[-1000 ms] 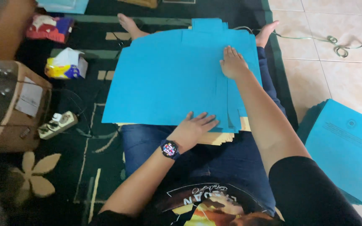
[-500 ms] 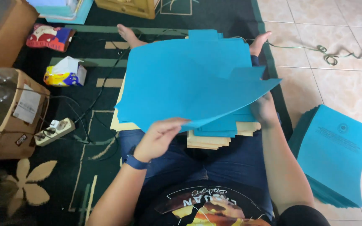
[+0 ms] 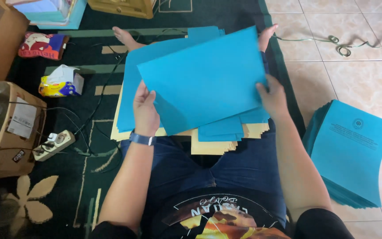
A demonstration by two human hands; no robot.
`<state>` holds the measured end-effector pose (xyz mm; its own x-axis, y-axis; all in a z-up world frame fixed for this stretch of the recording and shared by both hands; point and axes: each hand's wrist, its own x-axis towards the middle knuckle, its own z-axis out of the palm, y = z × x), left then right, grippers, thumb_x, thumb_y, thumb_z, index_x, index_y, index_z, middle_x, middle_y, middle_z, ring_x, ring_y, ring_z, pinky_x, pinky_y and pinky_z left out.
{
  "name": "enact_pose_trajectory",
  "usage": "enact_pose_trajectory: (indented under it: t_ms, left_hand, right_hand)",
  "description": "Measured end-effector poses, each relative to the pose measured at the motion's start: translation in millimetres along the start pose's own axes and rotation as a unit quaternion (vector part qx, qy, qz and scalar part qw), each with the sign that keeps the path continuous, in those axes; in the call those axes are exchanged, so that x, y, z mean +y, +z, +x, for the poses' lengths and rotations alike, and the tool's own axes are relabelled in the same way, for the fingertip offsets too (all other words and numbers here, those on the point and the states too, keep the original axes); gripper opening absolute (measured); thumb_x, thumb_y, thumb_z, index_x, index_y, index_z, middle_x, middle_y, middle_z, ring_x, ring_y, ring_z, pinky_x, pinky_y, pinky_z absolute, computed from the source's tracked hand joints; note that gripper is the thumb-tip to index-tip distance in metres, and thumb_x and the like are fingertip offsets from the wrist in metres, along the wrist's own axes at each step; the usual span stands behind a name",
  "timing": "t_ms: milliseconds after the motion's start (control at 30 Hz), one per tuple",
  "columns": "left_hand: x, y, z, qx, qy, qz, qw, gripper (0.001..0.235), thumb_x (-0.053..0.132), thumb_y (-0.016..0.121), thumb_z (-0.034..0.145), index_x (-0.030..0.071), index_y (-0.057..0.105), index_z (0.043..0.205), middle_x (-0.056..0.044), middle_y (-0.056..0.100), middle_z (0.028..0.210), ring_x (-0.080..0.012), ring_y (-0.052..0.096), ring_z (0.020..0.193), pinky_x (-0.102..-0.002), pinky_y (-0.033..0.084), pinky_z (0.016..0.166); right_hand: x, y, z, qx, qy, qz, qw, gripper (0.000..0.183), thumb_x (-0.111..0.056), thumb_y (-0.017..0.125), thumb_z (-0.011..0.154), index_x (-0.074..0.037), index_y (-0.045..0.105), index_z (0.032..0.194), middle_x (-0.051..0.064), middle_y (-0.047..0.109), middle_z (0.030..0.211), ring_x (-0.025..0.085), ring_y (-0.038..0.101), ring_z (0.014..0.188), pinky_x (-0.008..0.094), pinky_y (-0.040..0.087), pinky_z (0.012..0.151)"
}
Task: Sorting and stacking blue paper folders on the floor in a print shop finishing area.
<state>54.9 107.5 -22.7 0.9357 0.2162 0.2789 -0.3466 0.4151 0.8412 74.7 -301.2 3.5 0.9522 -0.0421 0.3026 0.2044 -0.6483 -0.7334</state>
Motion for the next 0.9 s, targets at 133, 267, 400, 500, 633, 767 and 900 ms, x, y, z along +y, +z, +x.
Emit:
enact_pose_trajectory:
  t_ms: [133, 267, 400, 500, 633, 767, 900]
  left_hand:
    - [-16, 11, 3, 0.114, -0.147, 0.185, 0.965, 0.049, 0.006, 0.050, 0.109, 0.001, 0.039, 0.156, -0.024, 0.043, 0.158, -0.0440, 0.036, 0.148, -0.060, 0.035, 0.120]
    - [-19, 17, -1, 0.040, 0.015, 0.606, 0.794, 0.076, 0.016, 0.071, 0.097, 0.001, 0.030, 0.160, -0.028, 0.026, 0.161, -0.0510, 0.030, 0.143, -0.067, 0.034, 0.113]
    - [-71, 0, 17, -0.180, 0.017, 0.737, 0.651, 0.072, 0.067, 0.049, 0.102, 0.025, 0.045, 0.159, -0.018, 0.032, 0.168, -0.0511, 0.018, 0.155, -0.077, 0.015, 0.116]
    - [-63, 14, 22, -0.235, -0.052, 0.777, 0.581, 0.072, 0.070, 0.029, 0.106, 0.032, 0.022, 0.167, -0.014, 0.010, 0.174, -0.0430, 0.004, 0.159, -0.075, 0.006, 0.120]
    - [-60, 12, 8, -0.185, -0.011, 0.775, 0.605, 0.057, 0.045, 0.027, 0.112, 0.026, 0.029, 0.165, -0.014, 0.020, 0.171, -0.0401, 0.012, 0.158, -0.071, 0.008, 0.121]
    - [-42, 15, 8, -0.150, -0.058, 0.754, 0.636, 0.061, 0.042, 0.024, 0.108, 0.021, 0.027, 0.165, -0.019, 0.017, 0.171, -0.0417, 0.013, 0.158, -0.068, 0.011, 0.122]
    - [-44, 16, 11, -0.139, -0.087, 0.750, 0.641, 0.068, 0.047, 0.024, 0.105, 0.017, 0.024, 0.166, -0.021, 0.014, 0.171, -0.0401, 0.010, 0.159, -0.066, 0.009, 0.122]
  right_hand:
    - [44, 46, 23, -0.098, 0.111, -0.130, 0.980, 0.055, -0.030, 0.052, 0.110, -0.001, 0.045, 0.157, 0.028, 0.052, 0.148, 0.043, 0.051, 0.138, 0.054, 0.042, 0.113]
    - [41, 80, 15, -0.045, 0.020, -0.411, 0.910, 0.045, -0.020, 0.058, 0.103, -0.005, 0.059, 0.145, 0.019, 0.049, 0.135, 0.041, 0.049, 0.125, 0.055, 0.042, 0.098]
    - [3, 131, 16, -0.084, -0.153, -0.392, 0.903, 0.048, -0.019, 0.057, 0.098, -0.008, 0.059, 0.144, 0.017, 0.055, 0.149, 0.037, 0.048, 0.142, 0.056, 0.045, 0.109]
    - [-50, 170, 13, -0.256, -0.268, -0.286, 0.884, 0.058, -0.027, 0.046, 0.104, -0.017, 0.039, 0.161, 0.018, 0.035, 0.166, 0.040, 0.029, 0.154, 0.057, 0.028, 0.122]
    - [-43, 185, 48, -0.274, -0.332, -0.253, 0.866, 0.061, -0.032, 0.050, 0.106, -0.011, 0.036, 0.161, 0.018, 0.038, 0.165, 0.039, 0.034, 0.152, 0.055, 0.028, 0.123]
    - [15, 146, 112, -0.195, -0.250, -0.279, 0.906, 0.066, -0.041, 0.052, 0.105, 0.004, 0.045, 0.154, 0.029, 0.045, 0.156, 0.045, 0.039, 0.148, 0.055, 0.031, 0.121]
    - [41, 110, 100, -0.220, -0.089, -0.360, 0.902, 0.083, -0.060, 0.033, 0.106, -0.001, 0.024, 0.165, 0.021, 0.021, 0.171, 0.035, 0.017, 0.159, 0.050, 0.017, 0.128]
